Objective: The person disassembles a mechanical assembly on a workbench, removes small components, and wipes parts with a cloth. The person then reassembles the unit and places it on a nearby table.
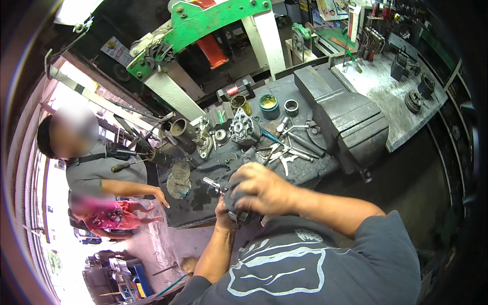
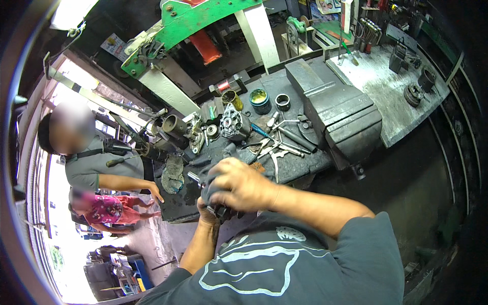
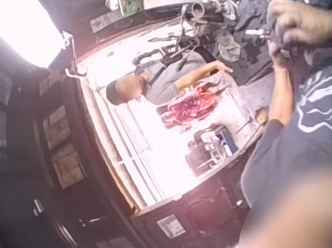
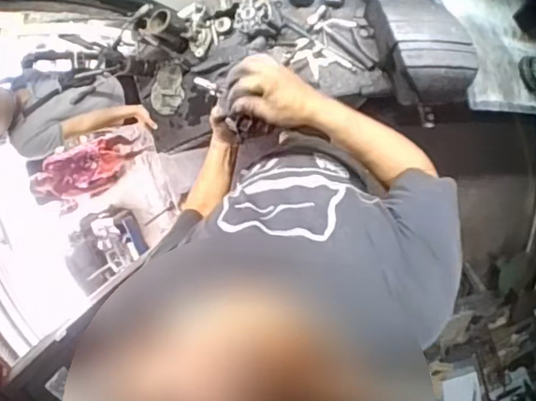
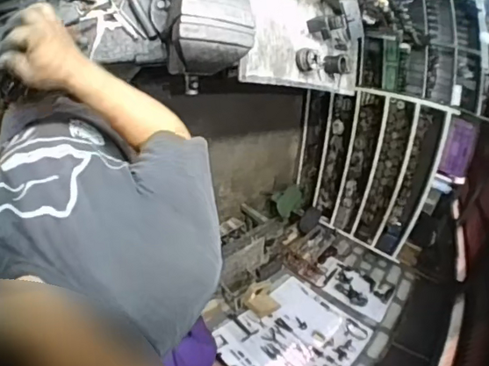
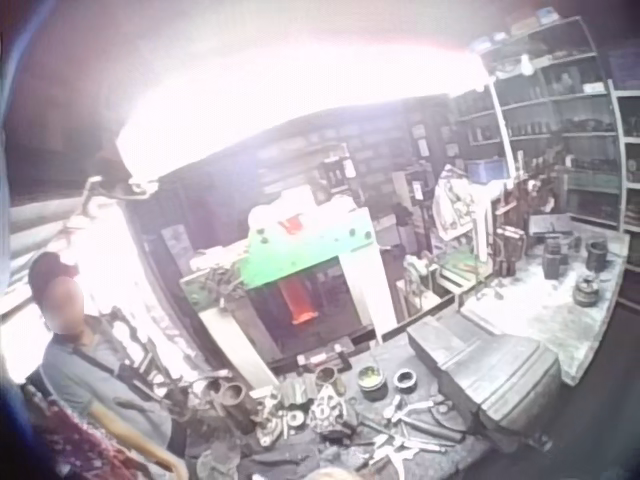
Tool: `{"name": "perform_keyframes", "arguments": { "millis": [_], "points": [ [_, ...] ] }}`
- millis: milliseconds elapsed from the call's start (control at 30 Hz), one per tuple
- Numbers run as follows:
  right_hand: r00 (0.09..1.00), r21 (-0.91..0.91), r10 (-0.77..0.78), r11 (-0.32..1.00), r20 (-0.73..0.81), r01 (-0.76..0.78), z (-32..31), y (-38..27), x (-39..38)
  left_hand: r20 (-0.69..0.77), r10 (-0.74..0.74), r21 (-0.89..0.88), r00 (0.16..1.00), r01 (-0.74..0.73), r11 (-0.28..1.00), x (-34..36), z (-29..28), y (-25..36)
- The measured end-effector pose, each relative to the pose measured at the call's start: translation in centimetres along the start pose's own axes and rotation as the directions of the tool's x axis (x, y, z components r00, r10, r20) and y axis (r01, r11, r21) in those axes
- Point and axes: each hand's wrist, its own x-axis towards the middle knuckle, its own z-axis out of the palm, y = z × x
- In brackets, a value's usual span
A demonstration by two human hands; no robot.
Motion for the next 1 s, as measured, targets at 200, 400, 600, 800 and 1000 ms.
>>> {"name": "perform_keyframes", "arguments": {
  "millis": [200,400,600,800,1000],
  "points": [
    [0.871,0.24,0.489,0.851,-0.036,-0.468,-0.9,3.3,0.6,0.206,-0.059,-0.189,0.977,0.099,0.977,-0.3,-0.9,-1.8],
    [0.992,-0.113,-0.12,0.987,-0.042,0.115,1.2,-1.0,-1.1,0.129,0.031,-0.136,0.991,-0.014,0.991,-1.2,0.5,-1.4],
    [0.852,-0.093,0.42,0.879,-0.313,-0.467,-8.3,3.9,-2.2,0.303,-0.035,-0.347,0.952,0.144,0.927,-2.3,2.7,-0.9],
    [0.94,0.127,0.279,0.958,-0.194,-0.258,0.5,1.5,-2.5,0.142,-0.02,-0.027,0.99,0.024,0.999,-1.1,2.4,-1.3],
    [0.874,0.38,0.342,0.902,-0.345,-0.203,2.9,3.5,-2.2,0.096,0.134,0.582,0.986,-0.165,0.796,-2.8,3.3,-3.2]
  ]
}}
